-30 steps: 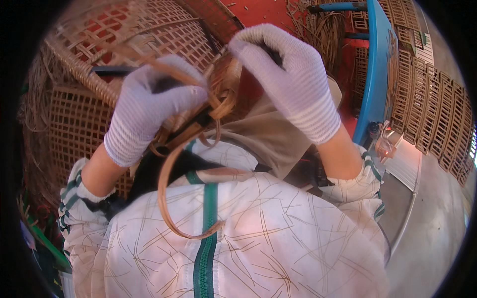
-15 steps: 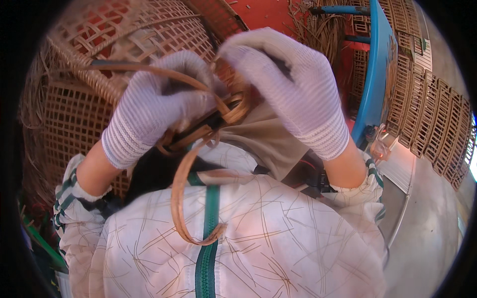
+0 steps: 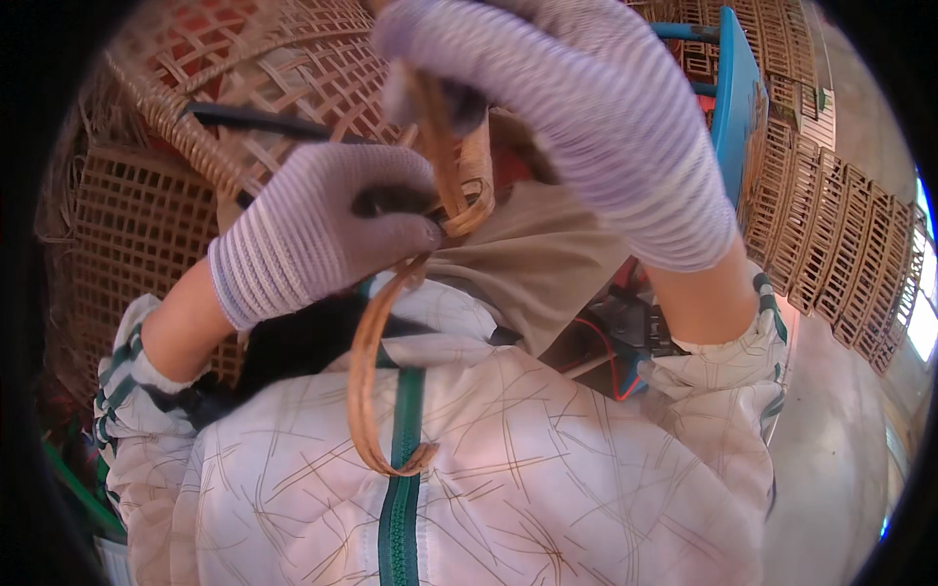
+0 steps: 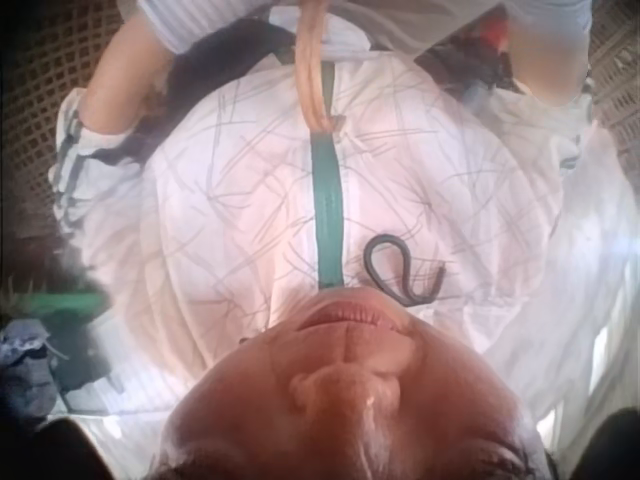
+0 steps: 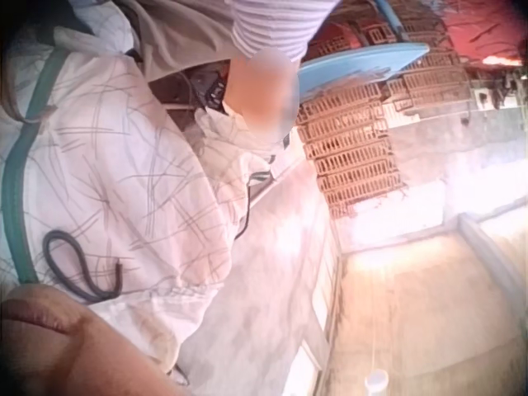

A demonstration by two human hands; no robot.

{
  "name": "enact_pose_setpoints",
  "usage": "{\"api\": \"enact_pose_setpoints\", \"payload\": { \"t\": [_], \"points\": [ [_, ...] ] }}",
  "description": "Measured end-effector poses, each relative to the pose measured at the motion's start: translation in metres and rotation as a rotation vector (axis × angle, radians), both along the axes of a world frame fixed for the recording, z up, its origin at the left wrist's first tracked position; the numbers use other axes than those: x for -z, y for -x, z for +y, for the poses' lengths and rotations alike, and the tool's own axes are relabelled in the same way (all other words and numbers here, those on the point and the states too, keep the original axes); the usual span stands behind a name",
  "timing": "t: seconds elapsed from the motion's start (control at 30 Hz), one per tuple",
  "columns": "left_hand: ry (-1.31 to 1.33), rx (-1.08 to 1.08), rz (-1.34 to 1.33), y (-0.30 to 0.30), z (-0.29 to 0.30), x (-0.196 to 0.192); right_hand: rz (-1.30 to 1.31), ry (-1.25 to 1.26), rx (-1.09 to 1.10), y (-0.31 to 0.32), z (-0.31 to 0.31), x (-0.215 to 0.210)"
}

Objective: The recorder is weaving and assembling a rattan or bamboo furniture piece, securing strips using a nail gun and trimming them with cutters.

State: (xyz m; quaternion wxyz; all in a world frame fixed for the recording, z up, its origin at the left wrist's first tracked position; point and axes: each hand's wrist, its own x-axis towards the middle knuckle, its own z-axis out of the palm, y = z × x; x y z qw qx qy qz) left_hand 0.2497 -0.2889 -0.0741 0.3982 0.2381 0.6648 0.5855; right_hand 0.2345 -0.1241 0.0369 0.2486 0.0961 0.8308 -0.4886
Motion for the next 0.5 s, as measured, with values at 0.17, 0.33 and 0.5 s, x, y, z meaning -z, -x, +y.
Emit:
{"api": "enact_pose_setpoints", "payload": {
  "t": [0.17,0.33,0.5],
  "points": [
    [0.038,0.058,-0.176,0.002,0.001,-0.01,0.116,0.168,0.106,-0.009,0.006,-0.023],
    [0.039,0.016,-0.147,-0.006,-0.004,-0.019,-0.168,-0.06,0.13,-0.012,-0.012,-0.065],
    [0.043,0.066,-0.244,-0.002,0.006,-0.014,0.0,-0.419,-0.191,-0.015,0.005,-0.063]
  ]
}}
